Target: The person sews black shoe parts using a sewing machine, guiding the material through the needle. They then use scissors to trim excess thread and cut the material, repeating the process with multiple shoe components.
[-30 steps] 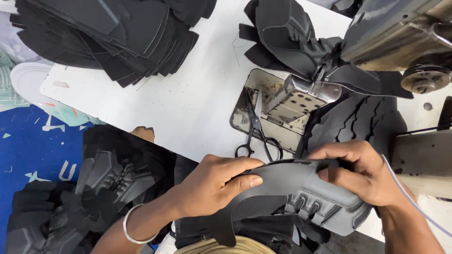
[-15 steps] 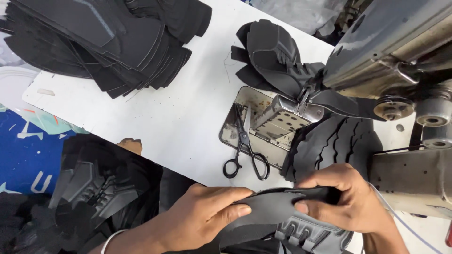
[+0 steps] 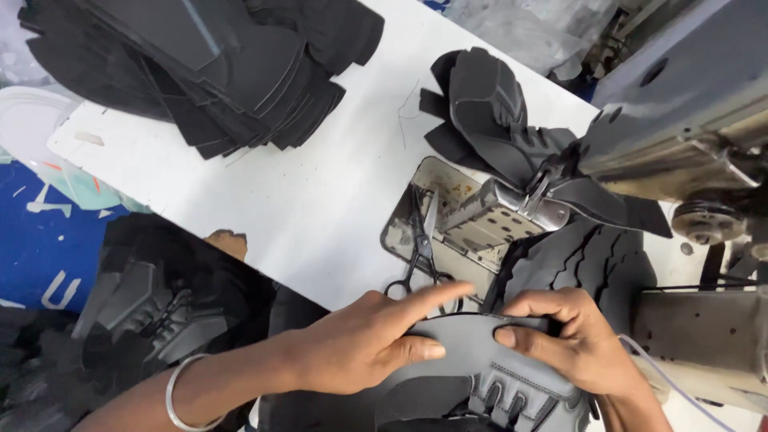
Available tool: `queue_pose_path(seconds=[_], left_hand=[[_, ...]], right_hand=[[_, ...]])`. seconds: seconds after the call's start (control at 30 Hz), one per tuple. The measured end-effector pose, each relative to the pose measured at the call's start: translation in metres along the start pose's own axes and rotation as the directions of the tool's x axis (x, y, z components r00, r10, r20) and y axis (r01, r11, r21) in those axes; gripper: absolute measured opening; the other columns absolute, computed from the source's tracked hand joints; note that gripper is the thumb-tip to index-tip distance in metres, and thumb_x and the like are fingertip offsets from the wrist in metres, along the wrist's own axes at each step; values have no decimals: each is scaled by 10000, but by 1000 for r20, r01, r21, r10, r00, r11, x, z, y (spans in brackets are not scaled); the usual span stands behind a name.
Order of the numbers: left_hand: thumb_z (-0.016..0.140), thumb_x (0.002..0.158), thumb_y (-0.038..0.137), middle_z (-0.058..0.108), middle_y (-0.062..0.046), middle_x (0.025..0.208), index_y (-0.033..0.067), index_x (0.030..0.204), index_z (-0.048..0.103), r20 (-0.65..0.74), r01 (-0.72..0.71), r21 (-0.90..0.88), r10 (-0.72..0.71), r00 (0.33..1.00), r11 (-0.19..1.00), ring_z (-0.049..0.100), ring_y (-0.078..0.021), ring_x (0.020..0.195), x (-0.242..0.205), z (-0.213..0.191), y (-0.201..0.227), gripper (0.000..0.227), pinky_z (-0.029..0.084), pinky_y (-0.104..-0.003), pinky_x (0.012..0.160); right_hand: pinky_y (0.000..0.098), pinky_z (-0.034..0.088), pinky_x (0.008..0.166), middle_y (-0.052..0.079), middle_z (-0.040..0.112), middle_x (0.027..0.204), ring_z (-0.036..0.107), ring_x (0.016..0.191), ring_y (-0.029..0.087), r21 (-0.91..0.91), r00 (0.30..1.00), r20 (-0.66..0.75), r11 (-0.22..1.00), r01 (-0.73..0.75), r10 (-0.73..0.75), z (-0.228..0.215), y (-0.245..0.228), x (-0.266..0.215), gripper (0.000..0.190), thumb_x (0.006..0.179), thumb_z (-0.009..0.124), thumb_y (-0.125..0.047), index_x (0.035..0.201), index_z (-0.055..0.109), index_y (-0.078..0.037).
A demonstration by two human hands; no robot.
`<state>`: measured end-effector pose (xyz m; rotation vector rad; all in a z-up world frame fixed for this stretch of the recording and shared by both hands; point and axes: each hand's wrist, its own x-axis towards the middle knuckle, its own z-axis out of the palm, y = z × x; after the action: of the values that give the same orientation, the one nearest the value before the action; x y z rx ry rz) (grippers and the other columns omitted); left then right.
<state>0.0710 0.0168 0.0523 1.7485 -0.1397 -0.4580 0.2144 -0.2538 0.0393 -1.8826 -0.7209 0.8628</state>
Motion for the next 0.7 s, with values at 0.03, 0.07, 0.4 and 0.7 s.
queue_pose_path(seconds=[0.03,0.07,0.4,0.7], left_hand=[[585,1090,271,584,-212,576,184,1634,399,87,50,109,-60,994,993,536,-254,468,5,-5,3,582,431,-380,545],[585,1090,271,584,-212,576,184,1634,399,95,45,113,-56,994,993,536,-254,468,10,-4,-4,582,431,-380,545],[575,1068,164,759,-143,970,100,1451,602,30,-333,-2,333,943,943,696,-168,703,50,-25,-22,390,538,-361,654],[595,1045,208,609,-172,649,187,1450,657,119,-156,291,126,985,944,519,-254,531,109,-90,21,410,458,-427,565]], right_hand=[[276,461,528,60,735,638,604,587,85,6,1000,-9,1000,-21,21,-2,1,2,94,757,824,-44,797,796,36],[276,461,528,60,735,638,604,587,85,7,1000,-19,1000,-23,23,-4,1,3,94,757,824,-44,797,796,36],[273,512,558,50,772,715,658,638,90,-92,998,60,996,20,-14,-37,-3,18,181,804,795,-80,965,786,0],[304,529,616,64,731,820,691,742,162,-440,856,-516,863,-249,-16,-54,-15,40,292,828,790,-203,1054,699,-42]])
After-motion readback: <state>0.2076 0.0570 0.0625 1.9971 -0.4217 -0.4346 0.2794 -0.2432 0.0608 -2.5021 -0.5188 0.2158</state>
